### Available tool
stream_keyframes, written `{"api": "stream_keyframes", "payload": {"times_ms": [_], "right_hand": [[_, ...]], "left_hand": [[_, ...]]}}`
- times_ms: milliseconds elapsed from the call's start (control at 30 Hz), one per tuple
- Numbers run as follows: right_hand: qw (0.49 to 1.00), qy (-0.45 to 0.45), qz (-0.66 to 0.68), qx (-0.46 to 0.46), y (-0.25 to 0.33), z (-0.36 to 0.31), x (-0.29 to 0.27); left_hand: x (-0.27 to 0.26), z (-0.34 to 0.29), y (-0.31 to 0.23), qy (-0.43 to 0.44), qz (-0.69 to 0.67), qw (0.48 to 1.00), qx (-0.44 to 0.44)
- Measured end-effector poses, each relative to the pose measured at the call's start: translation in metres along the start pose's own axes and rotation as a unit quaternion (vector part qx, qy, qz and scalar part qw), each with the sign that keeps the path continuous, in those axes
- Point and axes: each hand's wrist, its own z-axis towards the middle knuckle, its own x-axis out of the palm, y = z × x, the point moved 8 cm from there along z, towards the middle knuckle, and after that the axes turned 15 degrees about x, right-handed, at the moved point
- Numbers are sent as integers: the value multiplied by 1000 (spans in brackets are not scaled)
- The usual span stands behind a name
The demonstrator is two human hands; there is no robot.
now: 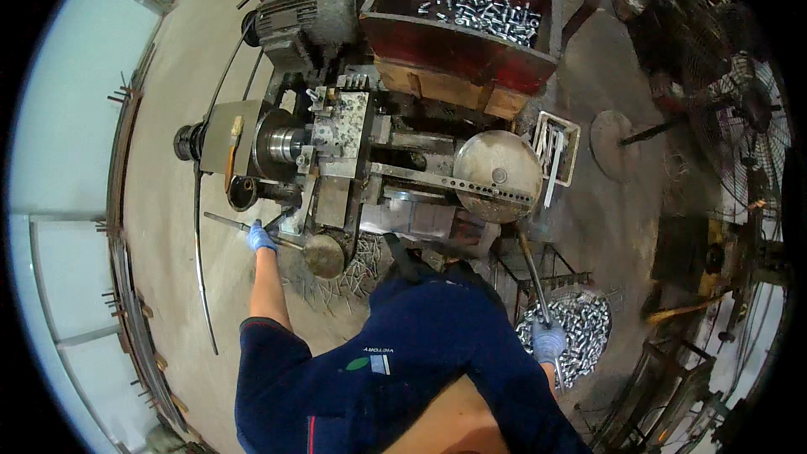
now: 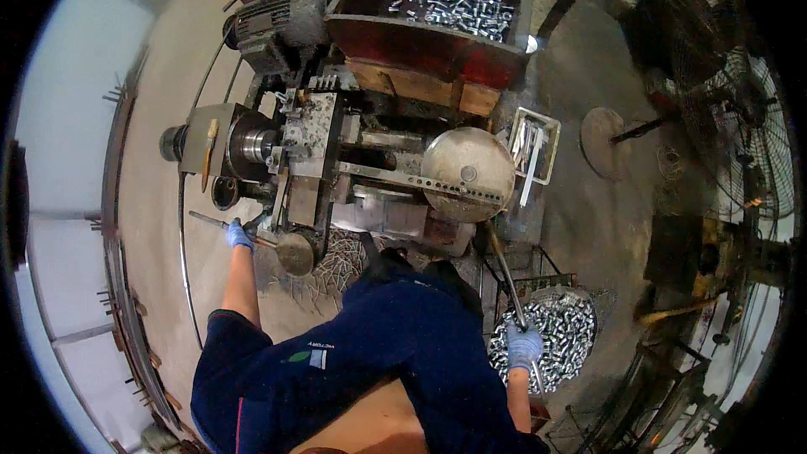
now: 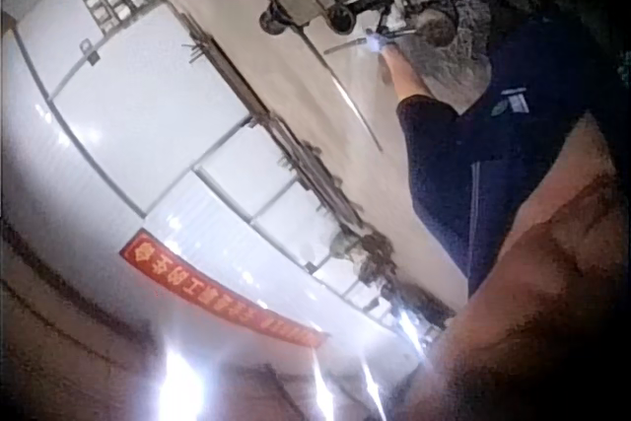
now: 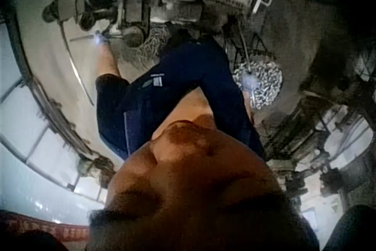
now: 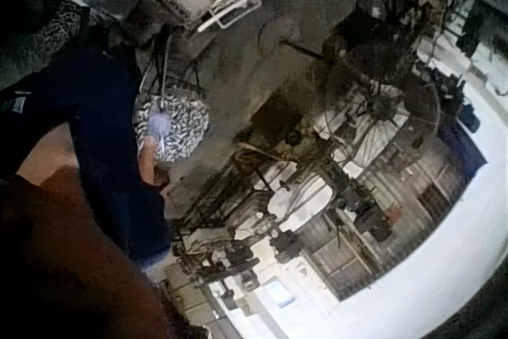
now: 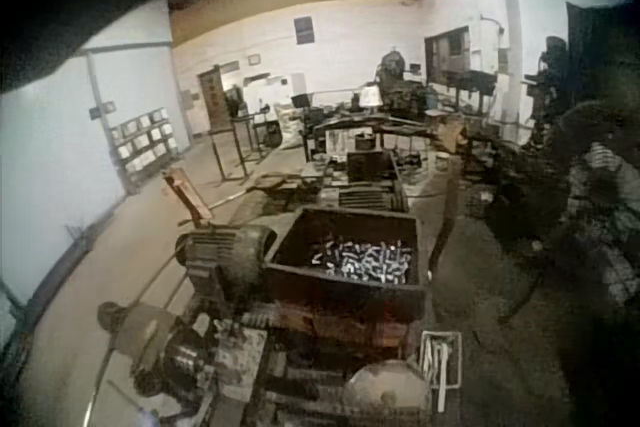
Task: The person operates a lathe machine to process metal components, manually adjusting the tool carriage and chuck while handling finished pieces and placing them into a collection bin.
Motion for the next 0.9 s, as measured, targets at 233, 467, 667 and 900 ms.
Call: {"api": "stream_keyframes", "payload": {"times_ms": [233,467,667,900], "right_hand": [[972,-98,-111,-183,80,40,-74],[941,-215,-202,-165,246,179,-193],[925,-270,-199,-178,326,138,-197],[966,-163,12,-201,229,52,-113]], "left_hand": [[7,-60,-18,15,17,1000,-6],[15,-48,-17,81,-44,995,-38],[11,-66,-27,210,-13,976,-57],[-56,21,12,230,328,909,117]]}}
